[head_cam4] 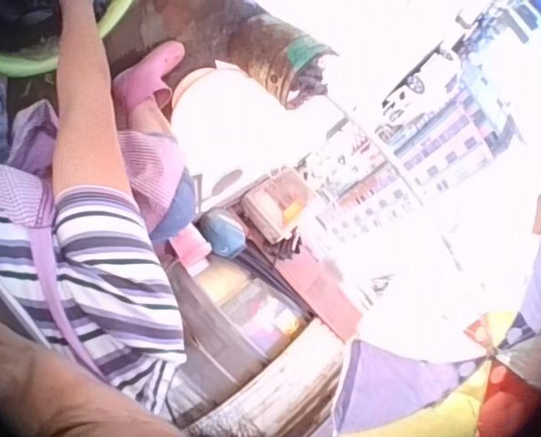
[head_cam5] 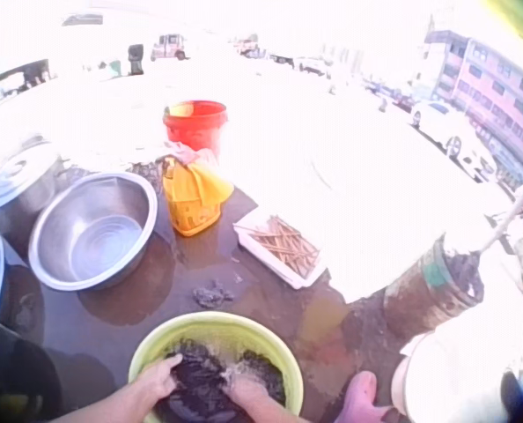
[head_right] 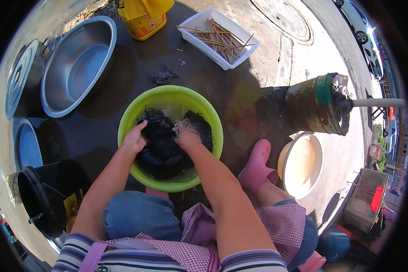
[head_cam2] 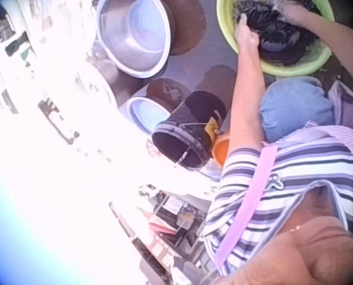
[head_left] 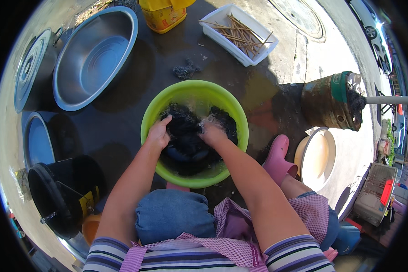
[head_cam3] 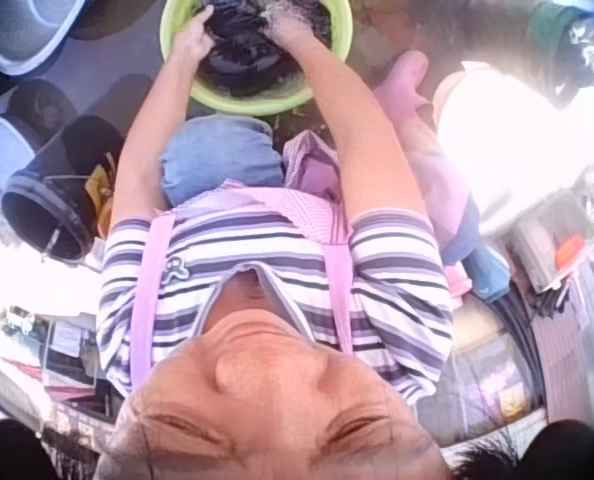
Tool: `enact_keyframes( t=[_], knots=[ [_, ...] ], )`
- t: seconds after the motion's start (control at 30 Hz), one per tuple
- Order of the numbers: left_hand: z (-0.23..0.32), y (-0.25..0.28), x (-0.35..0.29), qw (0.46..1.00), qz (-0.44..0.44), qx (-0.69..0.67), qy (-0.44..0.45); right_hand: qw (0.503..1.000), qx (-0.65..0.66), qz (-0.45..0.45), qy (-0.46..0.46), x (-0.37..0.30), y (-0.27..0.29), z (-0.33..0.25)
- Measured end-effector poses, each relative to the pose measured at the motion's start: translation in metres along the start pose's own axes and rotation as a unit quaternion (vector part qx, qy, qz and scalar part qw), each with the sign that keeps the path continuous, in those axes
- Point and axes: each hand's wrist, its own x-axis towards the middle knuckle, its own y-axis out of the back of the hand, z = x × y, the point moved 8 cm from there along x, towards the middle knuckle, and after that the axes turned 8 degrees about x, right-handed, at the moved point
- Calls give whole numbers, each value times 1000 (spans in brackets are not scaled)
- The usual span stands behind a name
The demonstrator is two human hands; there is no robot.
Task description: The person washes a dark garment by hand in a green basin, repeatedly scrubbing, rinsing, and wringing the fabric. They pour out soapy water, add fresh water from a bucket, and continue rinsing until the garment is transferred to an orange colander.
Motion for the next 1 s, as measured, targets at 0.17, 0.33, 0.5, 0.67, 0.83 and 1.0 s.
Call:
enact_keyframes(
  t=[0.17,0.33,0.5,0.67,0.83,1.0],
  knots=[
    [2,-50,-32,994,-92,-60,20,976,187,110,13,1,48,-72],
    [40,-91,-87,974,-202,-101,-28,935,219,66,270,-96,61,-201],
    [24,-63,-76,993,-33,-116,17,936,74,272,211,-47,62,-140],
    [7,-47,-50,996,-72,-41,20,941,-101,253,202,-26,80,-80],
    [14,-35,-33,997,-77,-5,-9,974,-64,152,156,-43,20,-65],
    [8,-3,2,961,79,239,-115,990,-136,-29,11,6,-6,-34]
  ],
)
